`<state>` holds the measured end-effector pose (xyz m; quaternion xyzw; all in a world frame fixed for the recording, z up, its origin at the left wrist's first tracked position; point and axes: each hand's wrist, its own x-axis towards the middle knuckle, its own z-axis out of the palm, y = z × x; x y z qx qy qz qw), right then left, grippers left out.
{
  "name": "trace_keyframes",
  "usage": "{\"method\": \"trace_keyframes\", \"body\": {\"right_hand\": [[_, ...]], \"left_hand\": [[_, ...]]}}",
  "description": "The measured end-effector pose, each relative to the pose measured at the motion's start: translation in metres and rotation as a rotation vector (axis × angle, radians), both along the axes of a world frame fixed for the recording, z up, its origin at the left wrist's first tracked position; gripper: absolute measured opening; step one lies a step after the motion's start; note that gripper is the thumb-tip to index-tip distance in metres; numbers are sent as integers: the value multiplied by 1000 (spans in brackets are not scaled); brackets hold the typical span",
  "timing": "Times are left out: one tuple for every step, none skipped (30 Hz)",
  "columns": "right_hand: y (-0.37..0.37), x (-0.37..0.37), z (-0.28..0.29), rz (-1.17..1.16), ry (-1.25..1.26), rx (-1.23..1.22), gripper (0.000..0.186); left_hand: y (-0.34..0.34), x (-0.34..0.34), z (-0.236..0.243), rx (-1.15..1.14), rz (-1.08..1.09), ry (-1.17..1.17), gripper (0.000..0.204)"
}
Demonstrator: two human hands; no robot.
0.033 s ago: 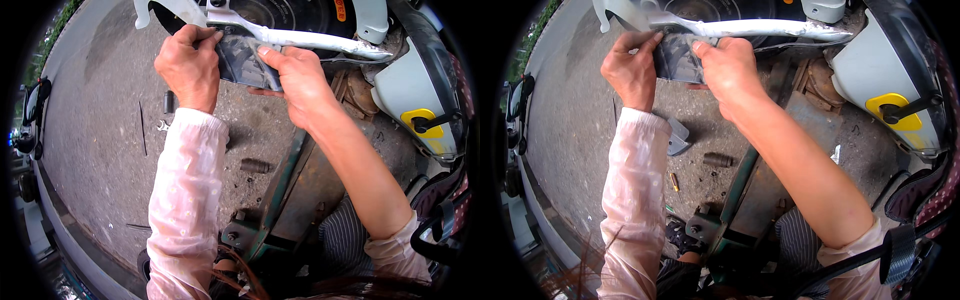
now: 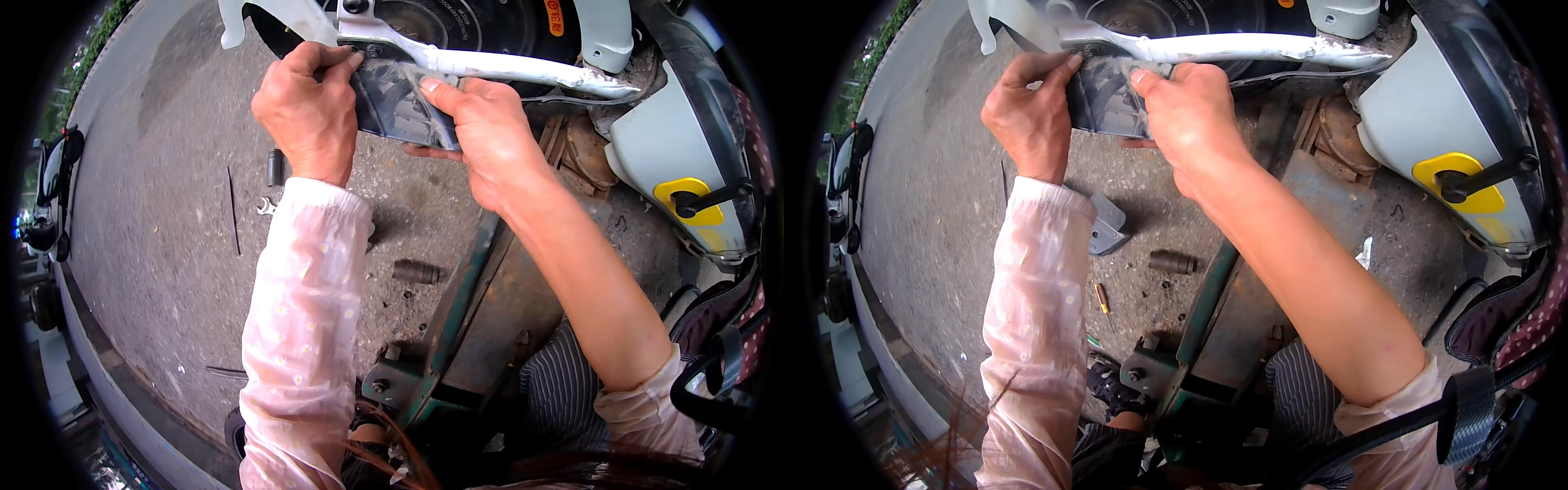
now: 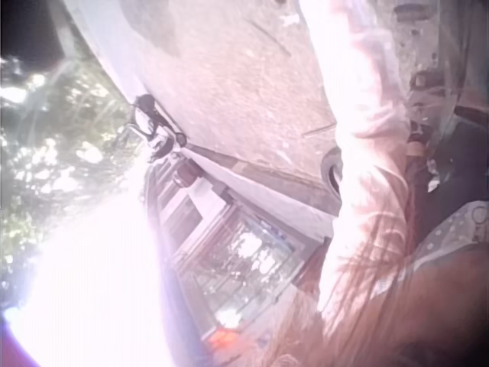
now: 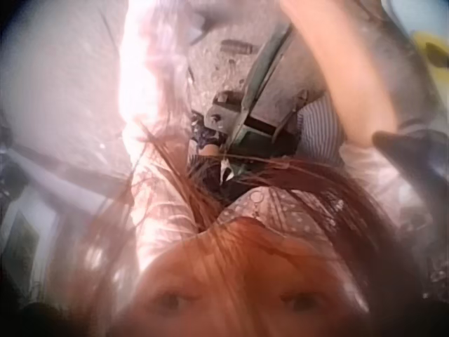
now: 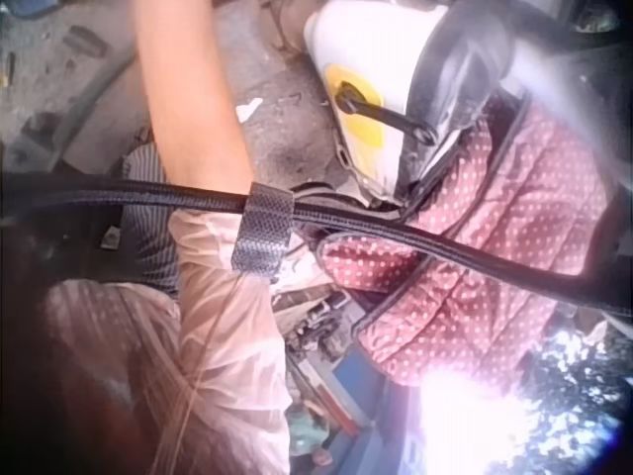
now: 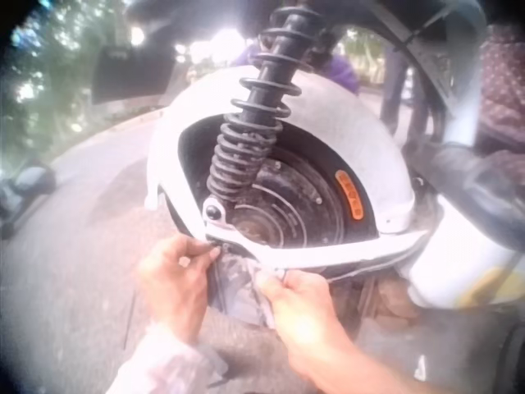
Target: The person aligns plastic cover pieces on an electric scooter wheel assembly by hand, then inserts a screw and tightens it using a screwdriver.
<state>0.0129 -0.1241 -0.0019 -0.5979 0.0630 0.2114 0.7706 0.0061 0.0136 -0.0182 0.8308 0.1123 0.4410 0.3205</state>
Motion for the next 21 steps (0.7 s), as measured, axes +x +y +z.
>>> {"method": "trace_keyframes", "body": {"right_hand": [[1,0,0,1,-1,3,16],[2,0,-1,-8,-3,3,16],[0,1,-2,-21,-6,-6,16],[-1,2,-3,-23,-7,-8,16],[0,3,-3,-43,-26,2,17],[1,2,-2,-64,-45,18,19],[3,2,-2,-66,-44,21,19],[4,2,-3,-73,-64,21,19],[5,2,-5,-77,-85,22,20],[4,2,-5,-78,-87,26,20],[3,2,-5,-60,-98,-3,19],[1,2,-5,-44,-110,-36,20],[1,2,-5,-46,-113,-37,20],[0,1,-5,-54,-100,-35,20],[1,1,-4,-59,-86,-27,20],[2,1,-5,-58,-88,-24,20],[3,1,-7,-76,-68,-18,20],[3,2,-7,-97,-49,-18,22],[2,3,-7,-97,-53,-21,22],[0,3,-7,-99,-43,-14,21],[1,2,-5,-98,-30,2,21]], "left_hand": [[0,-1,2,10,6,18,11],[2,-2,4,22,14,37,11],[1,-2,3,18,12,36,11],[1,-2,4,-75,-40,56,11],[1,-2,4,-168,-92,76,11],[1,-4,8,-158,-91,107,11],[3,-4,9,-155,-93,108,11],[5,-5,10,-155,-91,124,11],[6,-5,11,-154,-86,138,12],[6,-6,12,-150,-87,136,12],[6,-7,13,-155,-60,162,13],[6,-8,12,-163,-34,188,15],[6,-6,11,-165,-36,185,15],[7,-4,9,10,-10,152,14],[7,-4,10,188,21,119,14],[5,-4,10,258,36,107,13],[2,-4,10,261,39,105,13],[-4,-2,10,320,58,98,11],[-7,-1,11,379,78,93,10],[-7,0,9,397,64,81,7],[-6,-1,11,401,66,80,7]]}}
